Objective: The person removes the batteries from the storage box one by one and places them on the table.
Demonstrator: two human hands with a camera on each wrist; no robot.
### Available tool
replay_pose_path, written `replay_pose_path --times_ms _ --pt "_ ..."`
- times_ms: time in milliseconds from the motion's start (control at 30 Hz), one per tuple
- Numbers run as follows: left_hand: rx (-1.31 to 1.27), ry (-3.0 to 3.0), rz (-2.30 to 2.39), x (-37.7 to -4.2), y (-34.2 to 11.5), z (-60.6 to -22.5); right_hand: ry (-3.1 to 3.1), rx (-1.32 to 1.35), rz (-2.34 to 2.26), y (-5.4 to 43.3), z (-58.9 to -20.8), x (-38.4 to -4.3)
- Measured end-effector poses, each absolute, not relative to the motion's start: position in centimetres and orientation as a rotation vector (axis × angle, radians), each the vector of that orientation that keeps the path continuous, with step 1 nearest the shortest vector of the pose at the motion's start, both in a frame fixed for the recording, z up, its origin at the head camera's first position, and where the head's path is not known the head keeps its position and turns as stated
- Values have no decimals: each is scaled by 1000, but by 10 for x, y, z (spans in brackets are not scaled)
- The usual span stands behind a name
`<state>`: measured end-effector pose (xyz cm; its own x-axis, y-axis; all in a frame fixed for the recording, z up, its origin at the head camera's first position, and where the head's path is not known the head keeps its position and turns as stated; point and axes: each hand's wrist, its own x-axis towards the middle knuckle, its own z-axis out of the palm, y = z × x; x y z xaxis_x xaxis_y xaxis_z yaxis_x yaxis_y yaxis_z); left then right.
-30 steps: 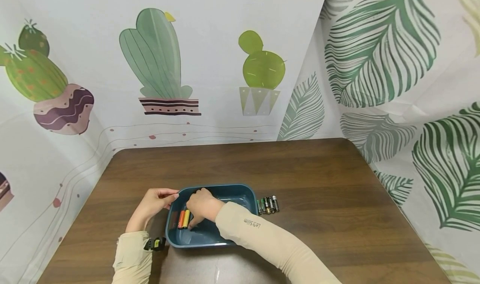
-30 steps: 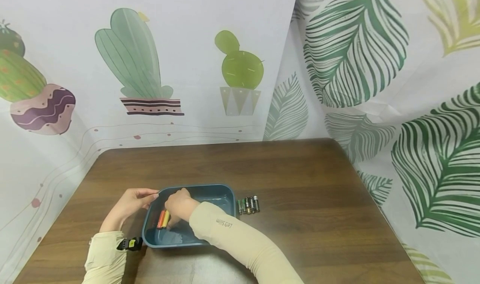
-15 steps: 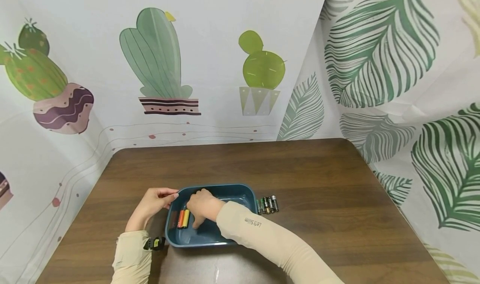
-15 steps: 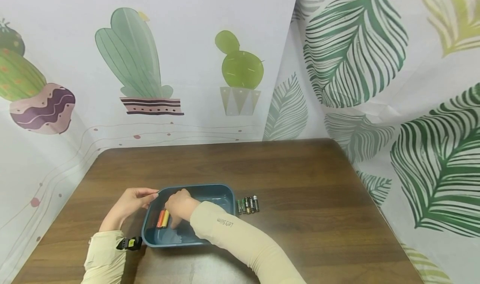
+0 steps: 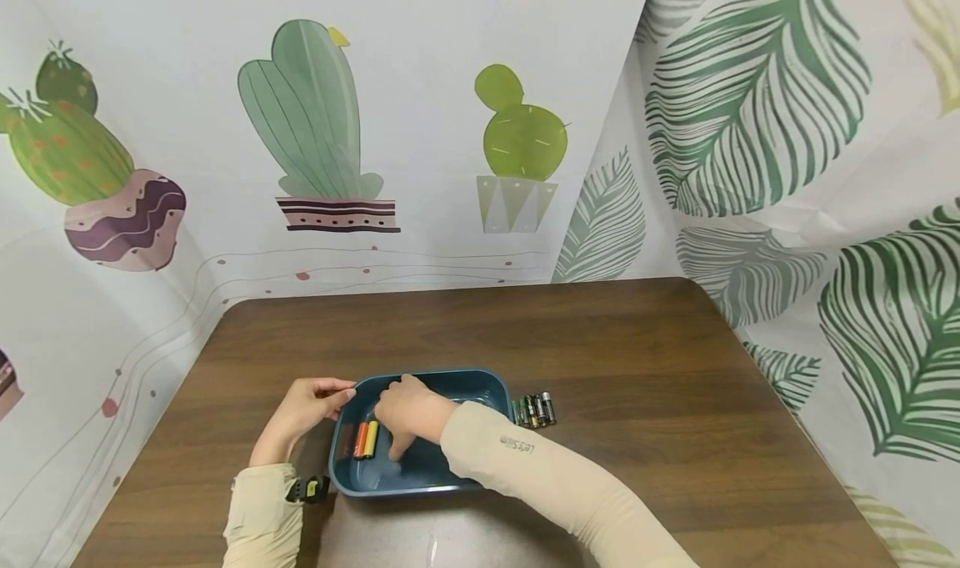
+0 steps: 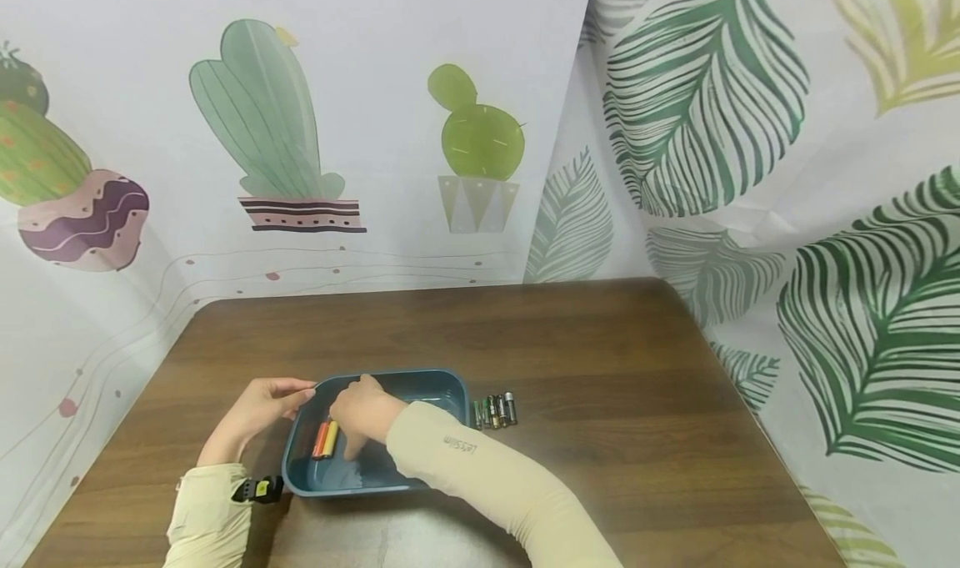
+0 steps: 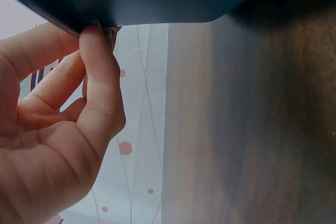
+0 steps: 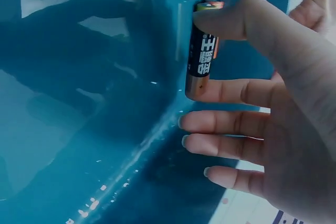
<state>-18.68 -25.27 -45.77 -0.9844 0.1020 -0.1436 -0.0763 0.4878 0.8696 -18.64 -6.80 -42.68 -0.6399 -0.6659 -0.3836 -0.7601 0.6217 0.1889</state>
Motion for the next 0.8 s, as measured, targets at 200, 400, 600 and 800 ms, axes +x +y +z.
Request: replay_pose_path --times_ms 200,400,600,800 --pt "31 2553 1501 -185 -253 -457 2590 -1216 489 -61 -418 -185" --pt "15 2570 1498 -186 -253 -459 2617 -1221 436 -50 -412 -185" --pt "18 2584 1496 -186 -253 -461 2655 -1221 379 -35 -407 -188" --pt "25 2593 1489 -187 -252 -460 2695 -1228 353 -15 -404 -189"
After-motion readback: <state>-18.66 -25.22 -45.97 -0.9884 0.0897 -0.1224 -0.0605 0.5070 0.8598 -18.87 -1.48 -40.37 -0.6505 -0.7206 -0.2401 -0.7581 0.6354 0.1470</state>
